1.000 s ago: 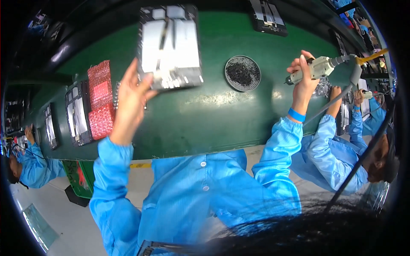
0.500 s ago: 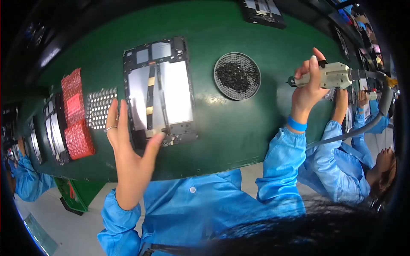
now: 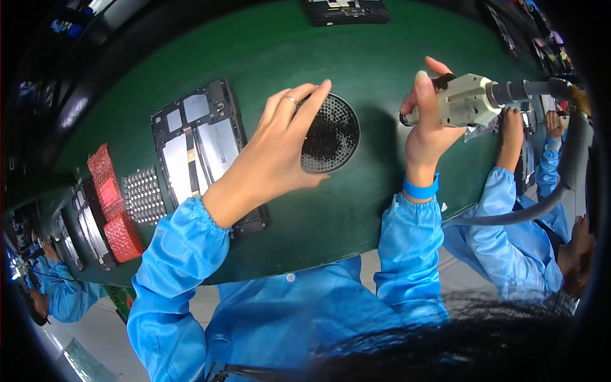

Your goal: The person assembles internal components and a battery into a tablet device, then secures the parts with screws using an electric screwdriver.

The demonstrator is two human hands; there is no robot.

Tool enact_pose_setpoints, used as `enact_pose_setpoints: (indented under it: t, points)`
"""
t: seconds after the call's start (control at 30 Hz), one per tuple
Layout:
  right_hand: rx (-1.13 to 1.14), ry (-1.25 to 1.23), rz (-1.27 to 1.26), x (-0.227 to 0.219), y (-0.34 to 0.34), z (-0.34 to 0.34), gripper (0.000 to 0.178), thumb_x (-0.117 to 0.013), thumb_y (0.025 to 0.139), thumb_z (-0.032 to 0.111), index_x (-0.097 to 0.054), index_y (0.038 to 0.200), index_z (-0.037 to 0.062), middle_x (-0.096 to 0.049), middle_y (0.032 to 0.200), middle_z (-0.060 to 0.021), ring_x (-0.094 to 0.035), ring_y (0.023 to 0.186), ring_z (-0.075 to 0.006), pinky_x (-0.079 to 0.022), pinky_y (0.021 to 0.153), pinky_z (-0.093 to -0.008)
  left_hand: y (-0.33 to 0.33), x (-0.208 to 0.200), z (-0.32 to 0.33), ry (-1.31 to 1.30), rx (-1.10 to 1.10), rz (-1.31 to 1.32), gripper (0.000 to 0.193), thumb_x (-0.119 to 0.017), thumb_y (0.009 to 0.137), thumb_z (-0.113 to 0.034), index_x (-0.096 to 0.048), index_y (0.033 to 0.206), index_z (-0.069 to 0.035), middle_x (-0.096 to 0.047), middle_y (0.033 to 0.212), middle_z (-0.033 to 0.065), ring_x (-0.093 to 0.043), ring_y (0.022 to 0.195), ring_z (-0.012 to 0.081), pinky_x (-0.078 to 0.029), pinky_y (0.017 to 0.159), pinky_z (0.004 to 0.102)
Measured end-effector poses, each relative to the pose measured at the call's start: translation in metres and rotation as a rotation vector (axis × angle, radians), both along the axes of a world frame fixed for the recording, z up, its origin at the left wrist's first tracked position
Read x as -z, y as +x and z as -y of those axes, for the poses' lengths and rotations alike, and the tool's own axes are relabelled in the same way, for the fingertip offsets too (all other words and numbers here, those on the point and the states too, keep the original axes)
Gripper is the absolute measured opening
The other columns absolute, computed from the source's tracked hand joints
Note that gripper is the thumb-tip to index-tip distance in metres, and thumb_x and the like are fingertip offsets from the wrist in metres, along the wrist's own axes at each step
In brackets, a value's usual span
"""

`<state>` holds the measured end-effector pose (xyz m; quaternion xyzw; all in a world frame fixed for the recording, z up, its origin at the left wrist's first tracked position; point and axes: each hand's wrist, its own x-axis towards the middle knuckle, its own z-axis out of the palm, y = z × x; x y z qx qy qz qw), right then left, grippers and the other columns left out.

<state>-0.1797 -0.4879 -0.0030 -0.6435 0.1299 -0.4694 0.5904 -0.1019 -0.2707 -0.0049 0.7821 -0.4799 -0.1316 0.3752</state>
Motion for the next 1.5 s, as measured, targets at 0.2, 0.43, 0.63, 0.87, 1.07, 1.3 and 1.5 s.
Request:
enact_pose_setpoints:
  t: [0.2, 0.43, 0.63, 0.87, 1.07, 1.3, 1.5]
  points:
    - [0.006, 0.027, -0.019, 0.004, 0.002, 0.003, 0.036, -0.083, 0.086, 0.008, -0.065, 0.115, -0.0057, -0.060, 0.076, -0.0010, -0.054, 0.058, -0.0070, -0.044, 0.050, -0.0226, -0.003, 0.000, -0.003, 0.005, 0.051, -0.069, 0.123, -0.096, 0.055, -0.018, -0.033, 0.160, -0.011, -0.040, 0.153, 0.0160, -0.039, 0.139, 0.0403, -0.037, 0.117, 0.0469]
    - [-0.008, 0.030, -0.031, 0.004, 0.000, 0.000, 0.035, -0.083, 0.086, 0.008, -0.067, 0.114, -0.0050, -0.060, 0.077, -0.0001, -0.054, 0.060, -0.0063, -0.045, 0.051, -0.0227, -0.008, -0.003, -0.013, 0.061, 0.018, -0.194, 0.124, -0.096, 0.056, -0.023, -0.032, 0.161, -0.009, -0.041, 0.152, 0.0199, -0.041, 0.138, 0.0390, -0.036, 0.118, 0.0466]
    - [-0.022, 0.028, -0.026, 0.005, 0.002, 0.001, 0.036, -0.082, 0.086, 0.009, -0.066, 0.115, -0.0059, -0.061, 0.077, -0.0009, -0.055, 0.059, -0.0069, -0.045, 0.051, -0.0226, -0.013, -0.010, -0.020, 0.073, -0.002, -0.171, 0.121, -0.095, 0.057, -0.025, -0.034, 0.160, -0.007, -0.042, 0.150, 0.0225, -0.042, 0.138, 0.0392, -0.035, 0.118, 0.0453]
    - [-0.040, 0.019, -0.033, 0.004, 0.001, 0.000, 0.036, -0.082, 0.087, 0.010, -0.066, 0.115, -0.0058, -0.061, 0.076, -0.0011, -0.055, 0.060, -0.0069, -0.045, 0.051, -0.0221, -0.017, -0.015, -0.023, 0.101, -0.047, -0.175, 0.120, -0.095, 0.057, -0.026, -0.035, 0.160, -0.007, -0.043, 0.149, 0.0215, -0.042, 0.137, 0.0390, -0.036, 0.118, 0.0455]
    - [-0.039, 0.027, -0.025, 0.006, 0.001, -0.001, 0.035, -0.082, 0.087, 0.011, -0.067, 0.115, -0.0050, -0.062, 0.077, -0.0012, -0.056, 0.061, -0.0068, -0.045, 0.052, -0.0220, -0.018, -0.016, -0.024, 0.119, -0.061, -0.142, 0.120, -0.094, 0.056, -0.024, -0.035, 0.159, -0.008, -0.043, 0.149, 0.0211, -0.041, 0.137, 0.0392, -0.037, 0.117, 0.0457]
    - [-0.041, 0.012, -0.025, 0.004, 0.001, -0.002, 0.033, -0.081, 0.088, 0.008, -0.067, 0.115, -0.0049, -0.061, 0.077, -0.0013, -0.056, 0.061, -0.0068, -0.045, 0.051, -0.0220, -0.020, -0.018, -0.023, 0.124, -0.082, -0.104, 0.118, -0.095, 0.056, -0.021, -0.037, 0.159, -0.010, -0.042, 0.147, 0.0207, -0.041, 0.136, 0.0398, -0.038, 0.116, 0.0453]
    - [-0.128, 0.065, -0.002, 0.003, -0.002, -0.006, 0.027, -0.080, 0.087, 0.004, -0.066, 0.109, -0.0043, -0.060, 0.075, -0.0012, -0.054, 0.056, -0.0073, -0.042, 0.048, -0.0228, -0.013, -0.004, -0.016, 0.041, -0.023, -0.133, 0.115, -0.095, 0.056, -0.020, -0.040, 0.157, -0.010, -0.042, 0.149, 0.0195, -0.041, 0.139, 0.0383, -0.038, 0.117, 0.0435]
